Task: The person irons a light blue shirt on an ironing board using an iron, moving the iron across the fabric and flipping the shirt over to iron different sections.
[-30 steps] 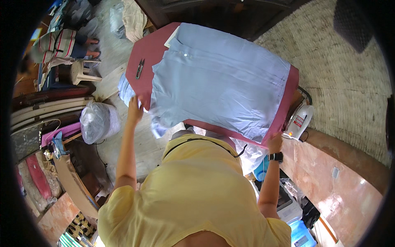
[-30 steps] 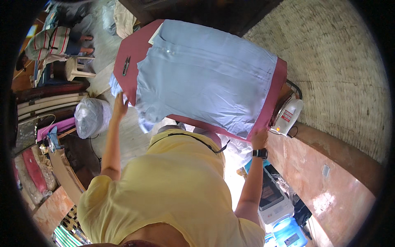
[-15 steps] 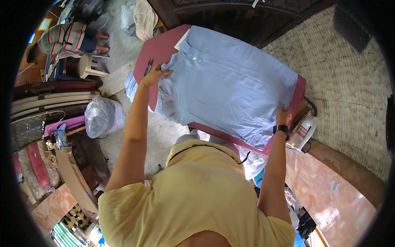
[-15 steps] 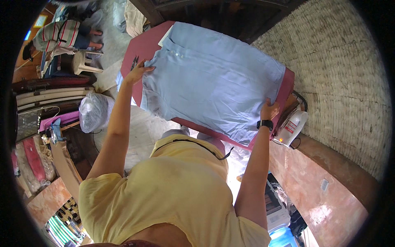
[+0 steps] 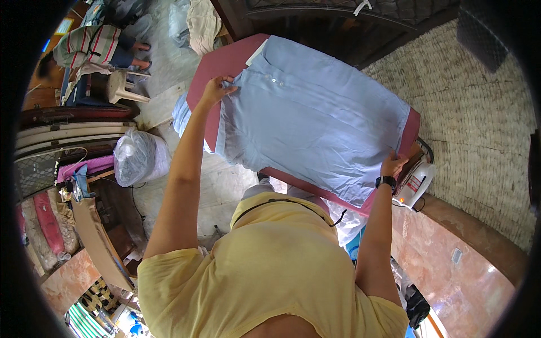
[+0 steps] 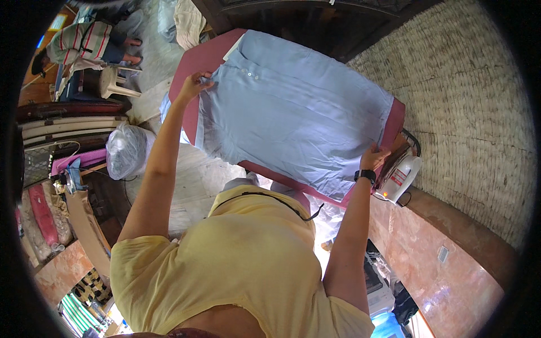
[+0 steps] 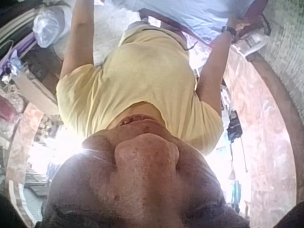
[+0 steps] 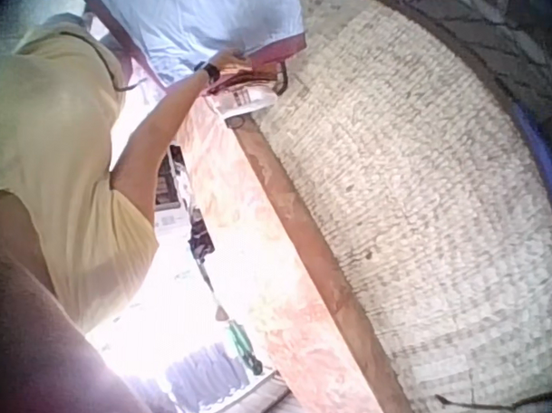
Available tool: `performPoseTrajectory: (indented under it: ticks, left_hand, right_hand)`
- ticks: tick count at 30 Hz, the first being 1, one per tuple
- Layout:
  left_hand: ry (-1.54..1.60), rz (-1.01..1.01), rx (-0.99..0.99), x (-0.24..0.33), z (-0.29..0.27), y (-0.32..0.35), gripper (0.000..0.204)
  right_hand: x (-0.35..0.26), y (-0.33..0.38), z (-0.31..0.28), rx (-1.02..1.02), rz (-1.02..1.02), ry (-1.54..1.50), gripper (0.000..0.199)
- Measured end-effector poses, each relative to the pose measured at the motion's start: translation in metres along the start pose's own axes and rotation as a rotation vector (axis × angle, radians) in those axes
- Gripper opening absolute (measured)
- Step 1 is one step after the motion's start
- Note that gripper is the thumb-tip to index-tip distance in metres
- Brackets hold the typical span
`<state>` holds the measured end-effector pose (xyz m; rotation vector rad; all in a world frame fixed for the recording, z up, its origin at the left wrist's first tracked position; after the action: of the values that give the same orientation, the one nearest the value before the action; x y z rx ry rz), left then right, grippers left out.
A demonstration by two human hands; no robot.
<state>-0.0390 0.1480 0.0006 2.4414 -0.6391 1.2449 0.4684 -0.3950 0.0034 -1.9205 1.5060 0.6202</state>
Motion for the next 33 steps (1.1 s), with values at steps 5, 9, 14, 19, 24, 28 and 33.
performPoseTrajectory:
  ticks: [5, 9, 14, 19, 24, 28, 33]
  left_hand:
    - [-0.050, -0.098, -0.009, -0.006, 0.002, -0.032, 0.048]
    - [0.133, -0.069, 0.022, -0.019, 0.004, -0.028, 0.054]
    - [0.133, -0.161, -0.114, -0.015, -0.003, 0.044, 0.043]
    - [0.038, -0.052, -0.005, -0.044, -0.002, 0.037, 0.032]
    - [-0.049, 0.044, 0.154, -0.051, 0.002, 0.050, 0.041]
    - [-0.183, -0.031, 0.008, -0.043, 0.014, 0.074, 0.048]
    - [-0.300, 0.036, 0.213, -0.016, 0.003, 0.100, 0.047]
  right_hand:
    - [-0.014, -0.021, -0.005, -0.043, -0.115, 0.008, 0.046]
    - [0.011, -0.012, -0.023, -0.083, -0.047, -0.072, 0.048]
    - [0.011, 0.086, -0.055, -0.459, 0.003, -0.061, 0.057]
    - [0.027, 0.160, -0.081, -0.446, 0.026, -0.060, 0.039]
    - [0.054, 0.182, -0.101, -0.221, 0.054, -0.119, 0.032]
    - [0.068, 0.198, -0.104, -0.201, 0.125, -0.098, 0.030]
    - [0.054, 0.209, -0.105, -0.095, 0.079, -0.111, 0.026]
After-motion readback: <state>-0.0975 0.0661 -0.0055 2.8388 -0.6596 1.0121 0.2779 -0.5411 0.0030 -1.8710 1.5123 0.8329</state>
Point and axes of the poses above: each hand's wrist, its own y-axis away from the middle knuckle, its own z-axis out of the palm, x = y × z, the point moved 7 cm from there along -y, towards the middle knuckle, and after that the axes turned 9 degrees about -y, right-handed, at the moved point
